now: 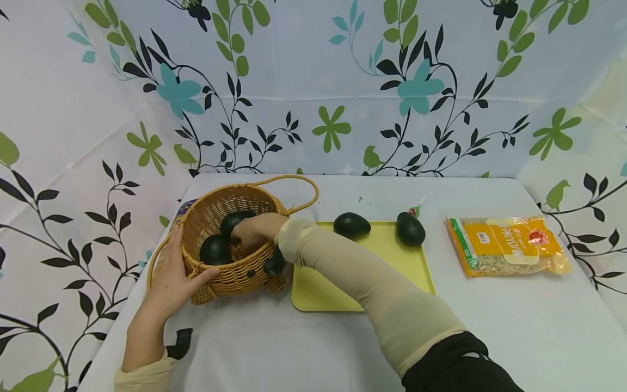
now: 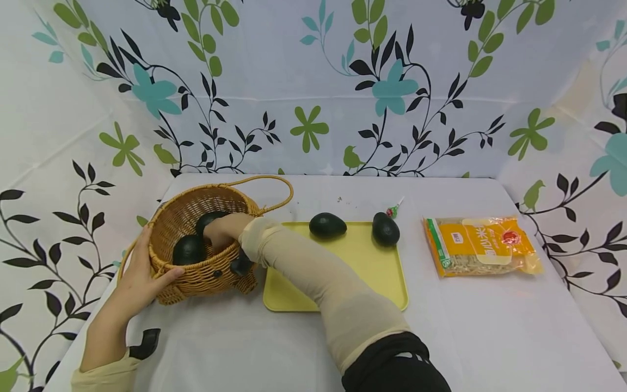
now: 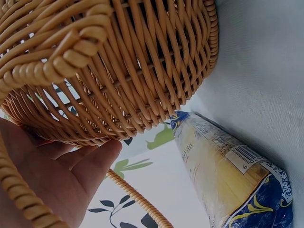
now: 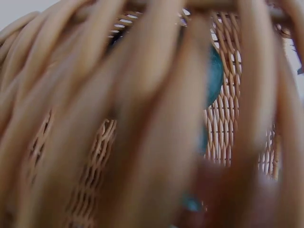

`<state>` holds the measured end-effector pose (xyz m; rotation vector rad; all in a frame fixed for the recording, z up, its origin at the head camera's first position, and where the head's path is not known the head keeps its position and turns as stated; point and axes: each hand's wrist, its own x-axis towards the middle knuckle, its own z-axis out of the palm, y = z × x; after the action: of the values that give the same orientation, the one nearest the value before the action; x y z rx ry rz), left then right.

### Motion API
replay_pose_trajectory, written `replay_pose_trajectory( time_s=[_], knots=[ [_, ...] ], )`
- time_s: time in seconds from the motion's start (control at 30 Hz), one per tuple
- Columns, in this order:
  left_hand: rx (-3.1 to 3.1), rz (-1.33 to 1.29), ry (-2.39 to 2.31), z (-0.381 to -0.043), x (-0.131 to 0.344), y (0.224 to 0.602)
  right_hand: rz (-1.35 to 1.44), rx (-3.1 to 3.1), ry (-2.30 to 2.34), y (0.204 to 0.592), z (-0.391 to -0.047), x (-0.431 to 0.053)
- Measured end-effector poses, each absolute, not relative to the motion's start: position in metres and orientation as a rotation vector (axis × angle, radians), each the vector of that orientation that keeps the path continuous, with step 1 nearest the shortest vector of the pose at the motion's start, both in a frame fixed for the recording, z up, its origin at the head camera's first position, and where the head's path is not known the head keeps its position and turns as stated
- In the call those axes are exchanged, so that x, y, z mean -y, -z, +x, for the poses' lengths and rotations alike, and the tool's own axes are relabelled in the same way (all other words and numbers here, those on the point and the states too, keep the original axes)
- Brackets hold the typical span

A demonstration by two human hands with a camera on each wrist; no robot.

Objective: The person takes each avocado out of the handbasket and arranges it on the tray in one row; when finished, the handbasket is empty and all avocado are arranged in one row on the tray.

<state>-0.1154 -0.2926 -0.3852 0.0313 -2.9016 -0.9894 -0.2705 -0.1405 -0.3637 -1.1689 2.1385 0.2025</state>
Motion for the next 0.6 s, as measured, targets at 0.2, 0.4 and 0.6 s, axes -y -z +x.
replay_pose_trajectory(
  time_s=[0.2, 0.4, 0.6],
  knots=[
    [2.892, 0.029, 0.999, -0.115, 0.294, 0.385, -1.277, -2.2, -0.223, 0.336, -0.262, 0.177],
    [2.906, 0.029, 1.028, -0.116, 0.292, 0.384, -1.303, -2.263, -0.271, 0.316, -0.26, 0.195],
    [2.925, 0.04, 0.99, -0.112, 0.294, 0.382, -1.286, -2.245, -0.274, 0.338, -0.272, 0.201]
  ],
)
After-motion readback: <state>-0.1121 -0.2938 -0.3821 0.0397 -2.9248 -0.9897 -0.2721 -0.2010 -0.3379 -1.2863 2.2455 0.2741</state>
